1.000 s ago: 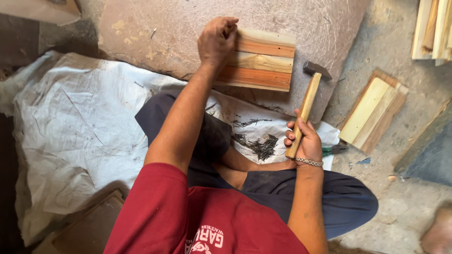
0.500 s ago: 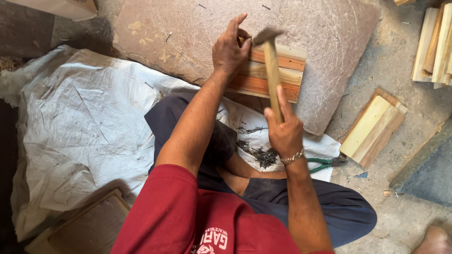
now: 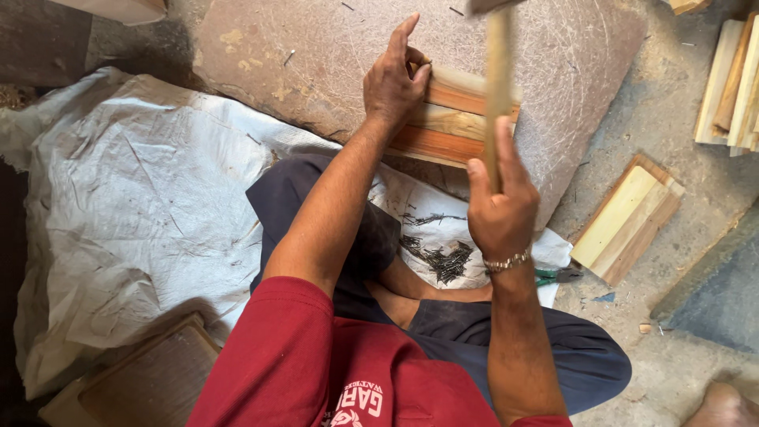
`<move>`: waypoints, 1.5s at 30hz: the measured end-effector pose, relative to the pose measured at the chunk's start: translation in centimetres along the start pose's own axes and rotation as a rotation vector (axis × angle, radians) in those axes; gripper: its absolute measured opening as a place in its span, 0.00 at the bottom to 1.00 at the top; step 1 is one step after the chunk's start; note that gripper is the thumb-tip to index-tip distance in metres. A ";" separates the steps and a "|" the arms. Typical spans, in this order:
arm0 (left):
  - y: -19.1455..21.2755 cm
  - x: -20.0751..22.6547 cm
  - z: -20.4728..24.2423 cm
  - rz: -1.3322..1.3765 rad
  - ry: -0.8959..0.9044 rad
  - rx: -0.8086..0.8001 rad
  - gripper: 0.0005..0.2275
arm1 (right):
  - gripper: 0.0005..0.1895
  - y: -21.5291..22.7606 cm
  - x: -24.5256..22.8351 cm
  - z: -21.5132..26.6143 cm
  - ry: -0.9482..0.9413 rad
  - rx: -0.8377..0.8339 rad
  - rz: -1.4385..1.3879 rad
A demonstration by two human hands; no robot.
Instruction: The person assembles small wooden boxes by nailing wooden planks together using a hammer and nails. They repeatedly position planks, hammer nails, and flip the partially assembled boxes to secure all sides.
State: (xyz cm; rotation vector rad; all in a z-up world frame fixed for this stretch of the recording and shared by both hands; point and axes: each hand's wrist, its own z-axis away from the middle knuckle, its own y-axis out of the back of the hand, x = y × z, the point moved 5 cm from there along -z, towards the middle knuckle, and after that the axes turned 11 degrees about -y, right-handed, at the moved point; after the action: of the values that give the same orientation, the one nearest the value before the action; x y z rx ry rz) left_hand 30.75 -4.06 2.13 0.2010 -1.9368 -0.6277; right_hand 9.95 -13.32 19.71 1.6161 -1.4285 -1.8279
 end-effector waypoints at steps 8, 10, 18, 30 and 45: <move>-0.5 -1.5 -0.1 0.099 0.086 0.034 0.32 | 0.32 -4.3 0.0 0.1 -0.125 -0.158 -0.018; -0.9 -2.2 -0.1 0.102 0.113 0.028 0.30 | 0.32 -4.0 1.3 -0.7 -0.362 -0.295 0.038; -0.3 -1.5 0.1 0.142 0.030 0.152 0.25 | 0.30 2.7 -2.3 1.2 0.200 0.512 -0.301; -0.3 -1.5 0.2 0.196 0.202 0.044 0.22 | 0.29 -0.2 0.4 1.8 0.104 0.396 -0.257; -1.1 -3.6 -0.3 0.283 0.012 0.223 0.20 | 0.31 -0.8 4.2 11.9 -0.012 0.256 -0.021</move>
State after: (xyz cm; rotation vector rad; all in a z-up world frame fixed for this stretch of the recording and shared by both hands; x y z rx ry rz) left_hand 32.43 -3.64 -1.19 0.0671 -1.9758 -0.2232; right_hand -1.47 -10.68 15.03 1.7457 -1.7153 -1.7257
